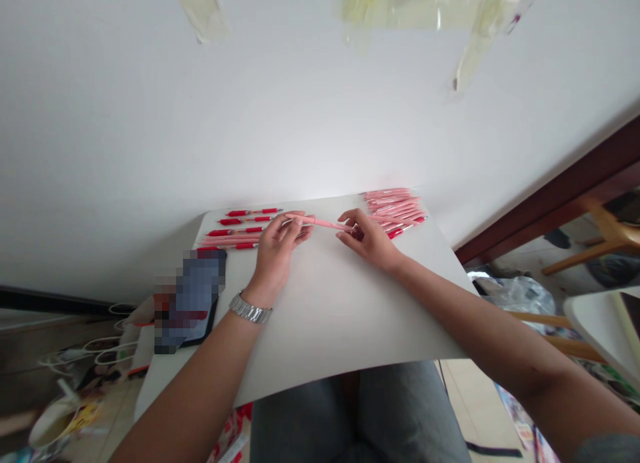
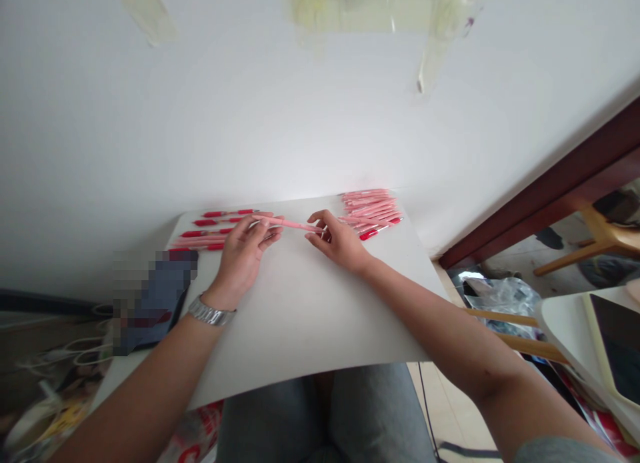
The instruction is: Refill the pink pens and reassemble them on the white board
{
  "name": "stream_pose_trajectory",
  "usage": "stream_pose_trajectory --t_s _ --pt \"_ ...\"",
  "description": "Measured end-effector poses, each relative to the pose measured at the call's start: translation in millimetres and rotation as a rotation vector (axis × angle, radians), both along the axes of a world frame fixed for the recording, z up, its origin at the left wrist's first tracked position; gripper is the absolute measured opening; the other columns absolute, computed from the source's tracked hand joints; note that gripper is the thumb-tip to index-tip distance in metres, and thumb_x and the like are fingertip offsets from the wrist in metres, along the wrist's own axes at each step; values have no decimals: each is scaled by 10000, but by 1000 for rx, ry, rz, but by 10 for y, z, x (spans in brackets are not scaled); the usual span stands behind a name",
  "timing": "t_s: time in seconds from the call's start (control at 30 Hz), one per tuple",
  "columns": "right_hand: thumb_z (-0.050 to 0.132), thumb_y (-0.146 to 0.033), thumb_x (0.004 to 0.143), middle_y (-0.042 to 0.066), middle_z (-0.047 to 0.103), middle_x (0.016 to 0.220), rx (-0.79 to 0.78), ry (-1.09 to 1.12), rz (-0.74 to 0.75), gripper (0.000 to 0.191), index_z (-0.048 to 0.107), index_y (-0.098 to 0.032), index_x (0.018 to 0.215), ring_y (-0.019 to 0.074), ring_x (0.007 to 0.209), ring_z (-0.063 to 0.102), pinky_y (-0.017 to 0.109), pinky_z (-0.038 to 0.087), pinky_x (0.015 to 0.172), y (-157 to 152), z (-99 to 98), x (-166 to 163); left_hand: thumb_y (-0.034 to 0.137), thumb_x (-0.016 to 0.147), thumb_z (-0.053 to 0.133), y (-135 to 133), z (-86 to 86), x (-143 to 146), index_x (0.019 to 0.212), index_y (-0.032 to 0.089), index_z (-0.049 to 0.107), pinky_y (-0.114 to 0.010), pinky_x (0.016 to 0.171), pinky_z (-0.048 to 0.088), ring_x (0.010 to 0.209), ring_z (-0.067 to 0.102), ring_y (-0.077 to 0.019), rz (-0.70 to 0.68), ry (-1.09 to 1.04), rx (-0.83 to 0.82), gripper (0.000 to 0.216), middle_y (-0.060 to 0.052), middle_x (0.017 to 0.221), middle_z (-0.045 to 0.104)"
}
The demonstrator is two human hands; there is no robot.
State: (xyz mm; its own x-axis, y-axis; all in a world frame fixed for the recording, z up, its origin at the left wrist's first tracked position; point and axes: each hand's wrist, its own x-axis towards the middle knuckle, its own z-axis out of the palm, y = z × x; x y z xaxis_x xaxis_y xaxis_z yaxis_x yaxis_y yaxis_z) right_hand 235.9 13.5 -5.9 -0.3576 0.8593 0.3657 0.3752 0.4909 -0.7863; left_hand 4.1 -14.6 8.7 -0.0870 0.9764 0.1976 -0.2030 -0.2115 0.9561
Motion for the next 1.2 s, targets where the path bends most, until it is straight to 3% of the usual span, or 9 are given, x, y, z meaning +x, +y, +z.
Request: stream_pose_trajectory --t_s 0.1,0.33,0.57,0.73,1.1,1.2 --pt "605 -431 1026 4 630 907 32 18 4 217 558 -245 1128 141 690 549 287 431 647 20 -16 3 480 926 797 -1 0 3 1096 217 740 -395 979 628 984 775 -202 -1 4 -5 318 -110 1184 802" --pt "530 -513 1071 -22 563 780 -12 19 -11 280 548 -233 1062 139 648 513 285 387 612 0 31 -11 476 924 800 2 -6 7 1108 224 759 -371 972 627 1021 770 -202 -6 9 8 315 -99 1200 791" --pt "619 -430 1022 -23 559 852 37 36 -22 288 539 -241 1224 136 658 507 283 408 628 27 -31 6 449 896 838 30 -52 -8 1036 216 762 -337 927 631 946 754 -169 31 -27 19 282 -53 1067 761" --pt "600 -436 1035 -23 541 815 54 32 -47 237 568 -230 1147 142 666 492 286 395 627 26 -27 8 452 898 837 36 -57 -6 1037 205 774 -317 938 620 958 739 -158 22 -16 24 291 -50 1044 754" --pt "454 -603 1087 -27 523 675 -70 83 -13 447 614 -215 933 139 614 467 287 350 607 -4 59 17 428 899 844 6 7 11 1093 203 801 -364 1015 621 1027 743 -184 -52 3 45 300 -74 1092 768" --pt "527 -557 1067 -36 522 727 -50 104 -25 348 615 -220 1067 134 624 473 282 362 610 -1 40 10 434 891 851 14 -17 -2 1079 200 796 -370 1001 629 1004 750 -183 -24 -3 44 305 -72 1092 766"
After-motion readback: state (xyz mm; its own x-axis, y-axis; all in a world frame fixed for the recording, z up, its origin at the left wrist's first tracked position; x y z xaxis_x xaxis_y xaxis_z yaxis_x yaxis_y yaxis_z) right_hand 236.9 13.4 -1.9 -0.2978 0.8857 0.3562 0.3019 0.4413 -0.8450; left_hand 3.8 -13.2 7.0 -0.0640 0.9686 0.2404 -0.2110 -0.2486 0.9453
